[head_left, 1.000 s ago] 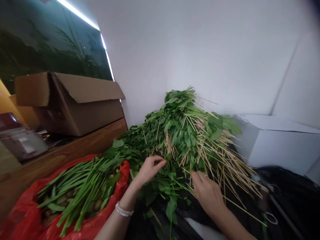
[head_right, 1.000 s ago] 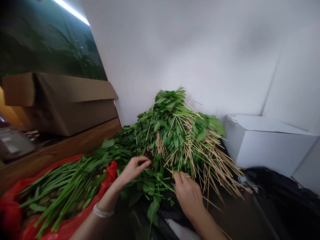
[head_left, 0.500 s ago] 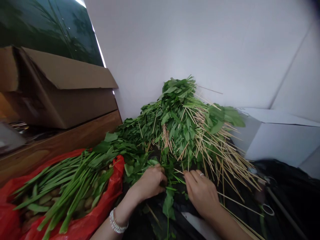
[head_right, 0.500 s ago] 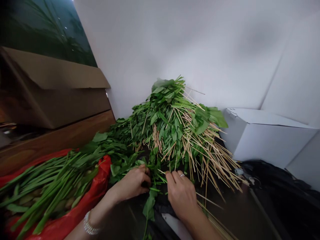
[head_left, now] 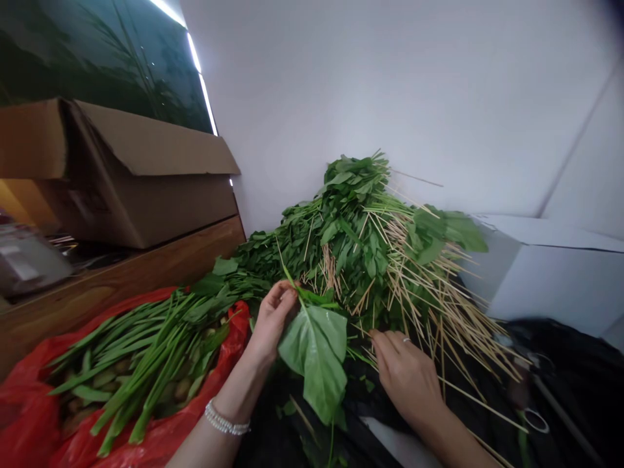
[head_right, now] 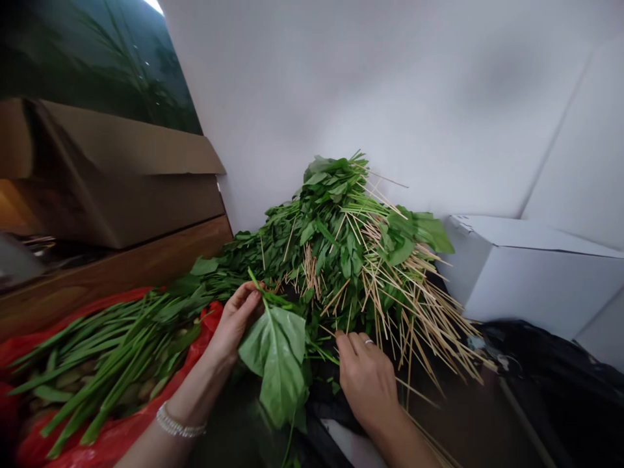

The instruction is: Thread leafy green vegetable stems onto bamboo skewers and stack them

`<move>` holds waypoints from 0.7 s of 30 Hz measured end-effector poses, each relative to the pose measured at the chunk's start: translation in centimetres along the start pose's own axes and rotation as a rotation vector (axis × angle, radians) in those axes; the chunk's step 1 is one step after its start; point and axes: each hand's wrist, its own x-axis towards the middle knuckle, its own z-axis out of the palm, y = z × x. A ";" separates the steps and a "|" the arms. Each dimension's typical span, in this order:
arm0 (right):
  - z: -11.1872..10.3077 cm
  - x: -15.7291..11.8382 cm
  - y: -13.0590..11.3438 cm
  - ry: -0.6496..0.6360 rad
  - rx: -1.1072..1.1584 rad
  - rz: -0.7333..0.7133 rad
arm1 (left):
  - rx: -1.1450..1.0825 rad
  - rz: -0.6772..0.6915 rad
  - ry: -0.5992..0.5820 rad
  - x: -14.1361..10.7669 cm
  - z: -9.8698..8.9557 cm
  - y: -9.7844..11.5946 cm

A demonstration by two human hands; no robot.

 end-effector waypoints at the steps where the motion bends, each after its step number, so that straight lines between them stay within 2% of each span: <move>1: 0.0 0.0 0.0 0.001 0.001 0.001 | 0.144 0.129 0.029 -0.1 0.0 0.1; 4: 0.0 0.0 0.1 0.008 0.002 0.006 | 0.561 0.571 0.185 -0.7 0.3 0.7; 5: 0.0 0.0 0.1 0.013 0.002 0.009 | 0.621 0.650 0.189 -1.0 0.4 0.8; 6: 0.0 0.1 0.2 0.019 0.003 0.011 | 0.635 0.671 0.157 -1.3 0.6 0.9; 8: -0.1 0.1 0.3 0.034 0.005 0.014 | 0.560 0.583 0.060 -1.6 1.0 0.8; 12: -0.3 0.0 0.2 0.076 0.014 -0.001 | 0.294 0.255 -0.017 -1.8 1.8 0.6; 17: -0.7 0.0 -0.3 0.122 0.054 -0.036 | -0.075 -0.224 -0.331 -2.3 3.2 0.1; 21: -1.0 0.1 -0.6 0.120 0.076 -0.051 | -0.251 -0.416 -0.325 -3.0 4.2 -0.7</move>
